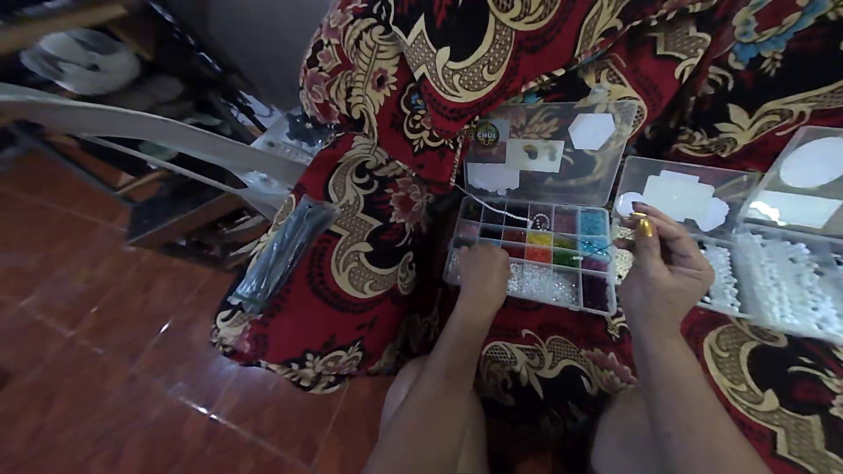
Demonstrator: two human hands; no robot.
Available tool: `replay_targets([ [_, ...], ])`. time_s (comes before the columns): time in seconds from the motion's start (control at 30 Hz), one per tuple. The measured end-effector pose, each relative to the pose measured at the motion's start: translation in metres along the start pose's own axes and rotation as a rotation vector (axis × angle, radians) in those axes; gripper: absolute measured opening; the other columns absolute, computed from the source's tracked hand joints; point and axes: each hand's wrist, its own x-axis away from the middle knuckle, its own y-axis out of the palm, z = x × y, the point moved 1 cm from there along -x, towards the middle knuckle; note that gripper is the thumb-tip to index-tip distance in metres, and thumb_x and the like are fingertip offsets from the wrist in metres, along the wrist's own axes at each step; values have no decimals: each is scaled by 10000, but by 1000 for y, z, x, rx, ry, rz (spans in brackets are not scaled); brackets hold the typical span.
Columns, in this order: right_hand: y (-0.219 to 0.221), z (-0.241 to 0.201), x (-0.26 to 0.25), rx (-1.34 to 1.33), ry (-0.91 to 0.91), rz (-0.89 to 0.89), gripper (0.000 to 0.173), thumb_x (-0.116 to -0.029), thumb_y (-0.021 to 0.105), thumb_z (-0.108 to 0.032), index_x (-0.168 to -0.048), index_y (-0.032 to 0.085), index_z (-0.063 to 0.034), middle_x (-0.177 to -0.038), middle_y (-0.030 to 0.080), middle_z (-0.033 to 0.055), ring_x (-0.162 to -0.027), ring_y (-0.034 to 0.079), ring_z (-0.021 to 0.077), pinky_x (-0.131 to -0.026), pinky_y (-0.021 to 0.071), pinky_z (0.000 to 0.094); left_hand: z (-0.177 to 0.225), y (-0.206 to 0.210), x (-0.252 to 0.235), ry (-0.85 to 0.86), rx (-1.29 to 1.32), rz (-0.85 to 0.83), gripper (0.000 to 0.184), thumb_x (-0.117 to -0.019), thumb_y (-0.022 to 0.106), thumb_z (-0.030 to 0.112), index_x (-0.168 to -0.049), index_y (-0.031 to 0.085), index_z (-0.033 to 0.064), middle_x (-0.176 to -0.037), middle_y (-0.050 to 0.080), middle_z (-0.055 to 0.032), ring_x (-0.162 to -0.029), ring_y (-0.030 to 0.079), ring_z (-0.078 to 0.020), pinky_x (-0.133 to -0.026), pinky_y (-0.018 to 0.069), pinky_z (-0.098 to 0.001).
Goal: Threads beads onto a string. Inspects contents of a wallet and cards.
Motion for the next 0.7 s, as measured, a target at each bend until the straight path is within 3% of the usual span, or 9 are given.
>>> replay_targets([
  [0.17,3,-2,1,-89,49,-13,165,-996,596,-18,-1051,741,-75,-933,756,-66,-759,713,47,-697,620,219,1,0,-2,16,-7,-15,255,-1017,590,185,-1216,713,86,-1275,655,-170,-1255,571,-342,-1085,363,-565],
  [0.23,5,-3,4,-70,96,-49,152,-984,604,-22,-1044,739,-61,-879,740,-84,-731,693,22,-685,608,201,-3,0,-2,27,105,28,271,-1028,566,203,-1218,704,67,-1269,662,-165,-1240,589,-326,-1087,378,-553],
  [0.33,14,-7,10,-33,183,-129,122,-957,626,-25,-1003,739,-18,-817,727,-75,-684,672,6,-646,592,187,-11,-2,-1,113,538,170,244,-993,623,179,-1158,689,11,-1126,704,-135,-1046,671,-224,-966,513,-419],
  [0.4,23,-11,18,-2,228,-204,107,-936,650,-38,-980,738,3,-802,724,-58,-661,662,-4,-627,586,176,-11,2,-2,226,1024,200,123,-958,662,62,-1052,655,-16,-955,691,-60,-869,667,-98,-832,554,-273],
  [0.43,27,-13,22,12,246,-248,113,-931,661,-43,-981,743,15,-809,727,-41,-660,661,-4,-624,584,172,-10,3,-3,266,1256,164,54,-957,627,-1,-1011,630,-2,-901,684,-23,-820,664,-73,-789,560,-245],
  [0.53,37,-19,32,39,289,-334,116,-919,676,-60,-966,751,15,-779,724,-29,-625,656,-10,-595,578,161,-8,5,-4,287,1636,29,127,-998,515,-27,-1024,622,35,-885,691,0,-794,663,-72,-782,563,-238],
  [0.6,41,-21,36,35,313,-348,110,-913,668,-57,-953,750,5,-757,718,-36,-602,648,-13,-573,573,158,-9,6,-5,275,1741,-40,172,-1026,485,-9,-1105,634,22,-907,688,-7,-804,666,-84,-803,570,-254],
  [0.7,43,-21,39,42,325,-344,114,-905,659,-59,-945,749,-3,-737,710,-38,-582,642,-8,-555,569,164,-9,9,-5,282,1804,-146,199,-1053,446,20,-1094,637,56,-866,690,21,-778,672,-78,-784,578,-253],
])
